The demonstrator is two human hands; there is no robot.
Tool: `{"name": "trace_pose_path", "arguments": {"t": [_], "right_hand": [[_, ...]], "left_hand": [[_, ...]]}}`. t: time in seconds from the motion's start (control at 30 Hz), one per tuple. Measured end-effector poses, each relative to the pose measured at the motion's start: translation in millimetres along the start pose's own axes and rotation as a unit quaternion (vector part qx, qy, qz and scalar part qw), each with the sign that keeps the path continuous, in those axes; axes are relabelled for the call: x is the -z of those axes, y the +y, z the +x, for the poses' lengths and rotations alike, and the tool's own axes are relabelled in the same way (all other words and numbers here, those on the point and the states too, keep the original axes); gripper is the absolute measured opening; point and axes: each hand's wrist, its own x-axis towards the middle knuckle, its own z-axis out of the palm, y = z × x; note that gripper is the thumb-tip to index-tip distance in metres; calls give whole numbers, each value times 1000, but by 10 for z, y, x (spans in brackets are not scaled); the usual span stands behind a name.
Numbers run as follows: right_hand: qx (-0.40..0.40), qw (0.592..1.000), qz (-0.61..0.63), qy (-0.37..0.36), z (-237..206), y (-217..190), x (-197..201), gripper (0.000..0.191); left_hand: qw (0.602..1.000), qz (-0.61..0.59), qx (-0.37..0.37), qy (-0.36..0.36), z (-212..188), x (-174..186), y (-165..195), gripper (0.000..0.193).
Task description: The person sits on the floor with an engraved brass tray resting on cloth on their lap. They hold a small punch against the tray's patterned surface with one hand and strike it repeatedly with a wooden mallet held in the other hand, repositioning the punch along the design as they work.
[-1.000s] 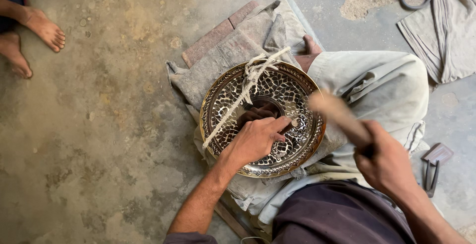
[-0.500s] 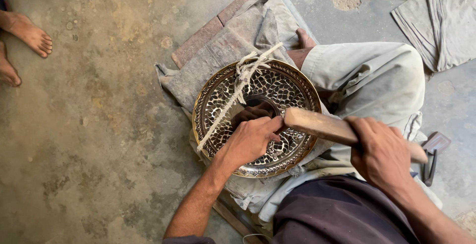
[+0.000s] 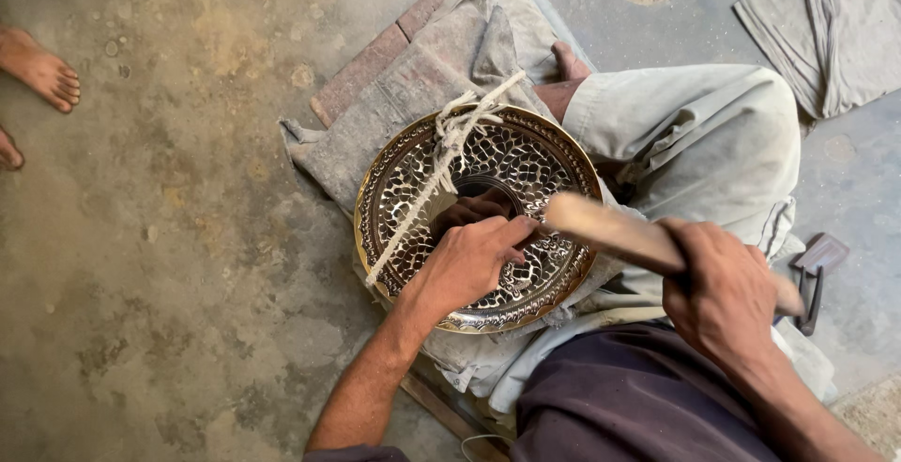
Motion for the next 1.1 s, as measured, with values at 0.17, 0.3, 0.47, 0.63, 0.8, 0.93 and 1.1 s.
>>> {"name": "trace_pose_path", "arguments": {"t": [0.17,0.3,0.47,0.63,0.8,0.93,1.1], "right_hand": [[-70,994,80,-23,-26,-26,13,49],[-151,918,365,-22,-37,18,-38,45],[-75,979,188,5,-29,31,-88,49],[-100,966,239,-6,30,-35,-41,51],[-181,908,378,-14,84,-54,46,47],[-49,995,60,-55,80,-16,26,48],[-93,977,192,6,19,41,-63,50]], "left_hand": [[1000,3,1,-11,13,2,-10,43],[1000,4,2,-9,17,19,-9,45],[1000,17,4,-18,29,39,-3,43],[1000,7,-5,-5,36,54,-6,44],[1000,2,-8,-12,40,66,-2,40],[1000,1,-4,-21,40,78,-6,43],[1000,-8,-5,-15,54,67,-33,44]]}}
